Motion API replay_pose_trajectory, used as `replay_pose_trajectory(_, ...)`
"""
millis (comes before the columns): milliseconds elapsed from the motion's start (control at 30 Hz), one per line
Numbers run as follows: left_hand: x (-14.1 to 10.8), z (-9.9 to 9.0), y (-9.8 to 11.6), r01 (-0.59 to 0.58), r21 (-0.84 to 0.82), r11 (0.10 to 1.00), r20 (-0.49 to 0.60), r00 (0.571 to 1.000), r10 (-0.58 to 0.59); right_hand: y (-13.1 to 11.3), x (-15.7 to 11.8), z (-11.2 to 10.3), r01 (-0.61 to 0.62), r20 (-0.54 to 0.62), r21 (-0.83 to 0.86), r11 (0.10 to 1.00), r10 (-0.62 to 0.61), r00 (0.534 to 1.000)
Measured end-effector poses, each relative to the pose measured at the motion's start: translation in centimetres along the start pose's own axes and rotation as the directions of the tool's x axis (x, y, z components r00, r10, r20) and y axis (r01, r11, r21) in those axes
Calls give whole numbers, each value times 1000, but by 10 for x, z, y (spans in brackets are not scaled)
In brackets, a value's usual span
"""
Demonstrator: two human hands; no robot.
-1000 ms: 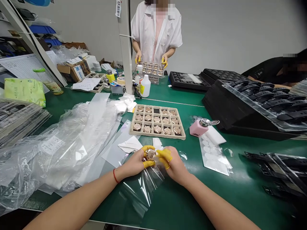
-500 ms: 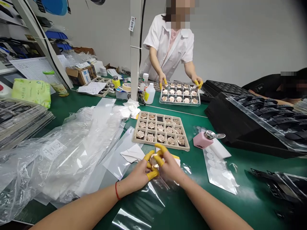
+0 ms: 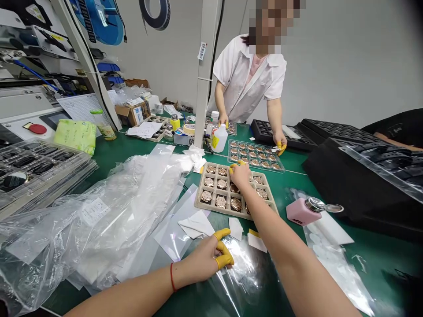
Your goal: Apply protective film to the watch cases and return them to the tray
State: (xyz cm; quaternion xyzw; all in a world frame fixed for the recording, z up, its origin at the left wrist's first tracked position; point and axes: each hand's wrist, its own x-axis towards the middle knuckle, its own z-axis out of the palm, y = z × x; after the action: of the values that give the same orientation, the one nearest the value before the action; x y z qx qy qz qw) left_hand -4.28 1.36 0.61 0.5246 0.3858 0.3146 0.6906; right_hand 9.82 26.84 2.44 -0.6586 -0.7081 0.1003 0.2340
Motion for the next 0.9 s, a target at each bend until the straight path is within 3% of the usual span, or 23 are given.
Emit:
replay_pose_trajectory(133, -1, -2, 2, -11, 76, 997, -8, 1000, 12, -12, 9, 11, 26, 92, -43, 999, -22, 996)
replay_pose_trajectory(267, -1, 0, 1, -21, 51, 998, -3, 1000, 21, -28, 2, 8, 44, 116, -10, 999, -43, 992)
replay_pose_trajectory(367, 0, 1, -1, -27, 6, 1000, -42, 999, 27, -38, -26, -5, 93, 102, 73, 993, -100, 990)
replay_pose_trajectory(500, 3, -2, 1, -45, -80, 996, -173, 984, 31, -36, -92, -37, 194, 177, 229, 954, -237, 955)
replay_pose_trajectory(533, 3, -2, 3, -69, -100, 993, -199, 979, 48, -32, -111, -46, 214, 239, 301, 929, -291, 926)
replay_pose_trajectory(567, 4, -2, 5, -102, -119, 988, -211, 975, 75, -26, -129, -55, 182, 342, 458, 870, -361, 867)
replay_pose_trajectory(633, 2, -1, 9, -155, -168, 974, -146, 981, 131, -15, -164, -69, -8, 511, 627, 779, -404, 759)
replay_pose_trajectory(700, -1, 3, 13, -148, -220, 964, 0, 988, 152, -5, -190, -77, -209, 627, 673, 710, -396, 671)
replay_pose_trajectory(767, -6, 6, 17, -89, -243, 966, 139, 982, 126, 1, -206, -81, -338, 688, 677, 654, -398, 607)
replay_pose_trajectory(900, -15, 7, 24, 50, -210, 976, 316, 949, 19, 5, -215, -84, -450, 729, 680, 579, -467, 501)
